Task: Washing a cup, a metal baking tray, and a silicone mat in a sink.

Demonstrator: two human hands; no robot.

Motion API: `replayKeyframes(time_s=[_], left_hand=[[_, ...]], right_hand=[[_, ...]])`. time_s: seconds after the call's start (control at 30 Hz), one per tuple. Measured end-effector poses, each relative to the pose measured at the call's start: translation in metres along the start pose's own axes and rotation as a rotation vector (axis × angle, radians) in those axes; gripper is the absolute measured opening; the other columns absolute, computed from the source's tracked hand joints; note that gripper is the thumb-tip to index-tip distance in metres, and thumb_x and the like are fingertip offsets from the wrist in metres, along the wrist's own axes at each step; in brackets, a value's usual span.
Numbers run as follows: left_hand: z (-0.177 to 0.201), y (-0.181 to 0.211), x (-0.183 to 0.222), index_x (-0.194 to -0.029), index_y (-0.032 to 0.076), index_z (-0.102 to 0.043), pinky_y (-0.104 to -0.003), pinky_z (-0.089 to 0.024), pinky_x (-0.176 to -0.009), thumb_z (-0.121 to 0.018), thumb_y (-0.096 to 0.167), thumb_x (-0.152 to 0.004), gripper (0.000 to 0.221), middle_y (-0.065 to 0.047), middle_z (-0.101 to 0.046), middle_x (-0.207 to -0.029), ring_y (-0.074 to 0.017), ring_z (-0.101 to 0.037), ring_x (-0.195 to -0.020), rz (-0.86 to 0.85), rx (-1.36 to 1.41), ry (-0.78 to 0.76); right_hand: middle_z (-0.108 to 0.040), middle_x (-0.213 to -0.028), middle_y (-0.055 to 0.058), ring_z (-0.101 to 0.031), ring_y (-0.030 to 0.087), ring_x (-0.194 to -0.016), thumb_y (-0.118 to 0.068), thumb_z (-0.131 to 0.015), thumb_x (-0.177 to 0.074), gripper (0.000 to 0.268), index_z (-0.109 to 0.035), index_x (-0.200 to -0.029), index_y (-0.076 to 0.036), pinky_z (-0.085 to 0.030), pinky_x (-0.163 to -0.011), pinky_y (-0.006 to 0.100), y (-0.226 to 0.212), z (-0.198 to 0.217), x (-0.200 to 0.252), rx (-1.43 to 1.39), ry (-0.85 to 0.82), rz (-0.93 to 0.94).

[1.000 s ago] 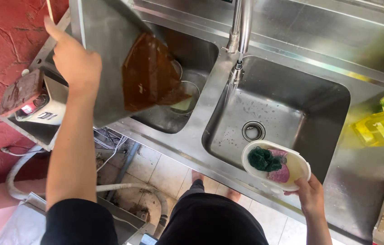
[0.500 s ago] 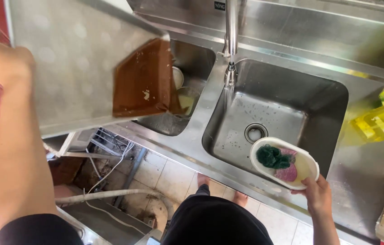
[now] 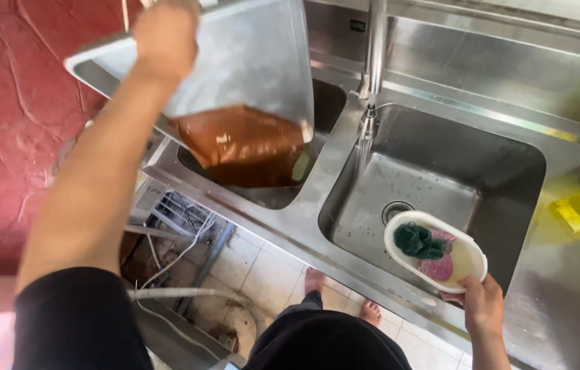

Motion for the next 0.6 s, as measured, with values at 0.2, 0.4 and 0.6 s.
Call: replayKeyframes(time_s=[0.2,0.4,0.6], left_hand=[[0.035,0.046,0.004,-0.095,0.004,-0.063,-0.046,-0.055,-0.077,-0.067,-0.003,-0.077,0.020,-0.014,-0.067,-0.095,-0.0344,-0.066,-0.093,-0.070,-0.017,0.088],[0.102,0.014,0.017,-0.103,0.006,-0.065,-0.047,-0.051,-0.074,-0.065,-0.003,-0.079,0.025,-0.013,-0.066,-0.095,-0.0347,-0.064,-0.090,-0.003,-0.065,0.288],[0.057,-0.103,0.033,-0.113,-0.001,-0.060,-0.046,-0.054,-0.081,-0.053,-0.007,-0.080,0.034,-0.019,-0.063,-0.102,-0.0382,-0.062,-0.091,0.134,-0.002,0.341]], right_hand=[[-0.069,-0.108,0.028,-0.071,0.036,-0.085,-0.002,-0.047,-0.090,0.042,-0.056,-0.126,0.018,-0.063,-0.068,0.045,0.006,0.001,0.016,0.015,0.043,-0.016],[-0.070,-0.112,0.025,-0.072,0.033,-0.091,-0.012,-0.049,-0.096,0.044,-0.056,-0.130,0.014,-0.063,-0.068,0.046,0.049,0.002,0.005,-0.064,-0.049,0.131],[-0.072,-0.110,0.024,-0.073,0.031,-0.088,-0.013,-0.049,-0.094,0.044,-0.058,-0.132,0.009,-0.063,-0.067,0.045,0.039,-0.040,-0.024,-0.070,-0.014,0.063]])
Point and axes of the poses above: each hand's wrist, its own x-axis away from the middle knuckle, its own z-axis out of the back of the hand, y = z × x, the point moved 1 cm from there along -x, towards the middle knuckle
